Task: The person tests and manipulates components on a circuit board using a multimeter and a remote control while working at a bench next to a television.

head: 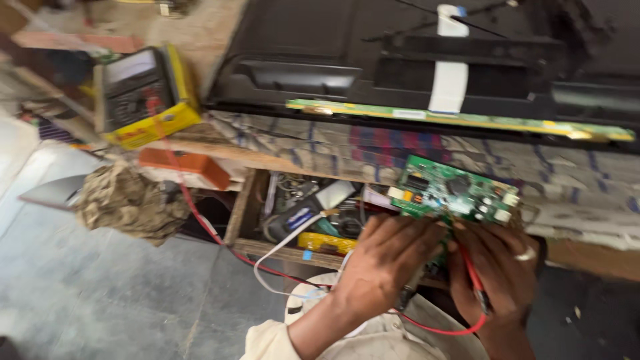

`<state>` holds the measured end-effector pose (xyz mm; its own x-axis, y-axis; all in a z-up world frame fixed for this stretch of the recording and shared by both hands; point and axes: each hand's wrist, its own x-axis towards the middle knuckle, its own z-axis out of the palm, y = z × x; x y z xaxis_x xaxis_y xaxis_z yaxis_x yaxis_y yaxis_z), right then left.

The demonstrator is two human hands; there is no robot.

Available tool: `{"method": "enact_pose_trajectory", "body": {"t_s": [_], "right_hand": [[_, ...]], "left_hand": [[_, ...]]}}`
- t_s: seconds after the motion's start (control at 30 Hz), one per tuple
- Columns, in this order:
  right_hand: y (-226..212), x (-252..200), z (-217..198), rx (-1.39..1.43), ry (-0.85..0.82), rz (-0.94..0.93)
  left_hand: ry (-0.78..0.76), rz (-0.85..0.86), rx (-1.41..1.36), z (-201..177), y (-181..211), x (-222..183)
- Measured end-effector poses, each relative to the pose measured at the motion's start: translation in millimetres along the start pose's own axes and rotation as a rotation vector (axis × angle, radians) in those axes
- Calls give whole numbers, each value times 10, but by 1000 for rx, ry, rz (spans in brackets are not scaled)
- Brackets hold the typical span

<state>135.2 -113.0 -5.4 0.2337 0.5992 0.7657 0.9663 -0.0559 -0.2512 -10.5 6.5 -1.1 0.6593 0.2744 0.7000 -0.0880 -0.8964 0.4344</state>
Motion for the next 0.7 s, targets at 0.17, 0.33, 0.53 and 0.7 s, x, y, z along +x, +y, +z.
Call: {"method": "enact_pose_trajectory", "body": {"t_s": [0.17, 0.33, 0.53, 0.7], "right_hand": [[-14, 8, 20, 22, 56, 11], [73, -34, -8, 144, 139, 37], [84, -80, -61, 247, 170, 165], [68, -89, -70, 259, 171, 191]], "left_hand": [[-50, 25, 11, -45, -27, 57], [95, -96, -151, -154, -71, 44], [216, -202, -194, -235, -69, -84], [176, -86, -191, -42, -84, -169]]}}
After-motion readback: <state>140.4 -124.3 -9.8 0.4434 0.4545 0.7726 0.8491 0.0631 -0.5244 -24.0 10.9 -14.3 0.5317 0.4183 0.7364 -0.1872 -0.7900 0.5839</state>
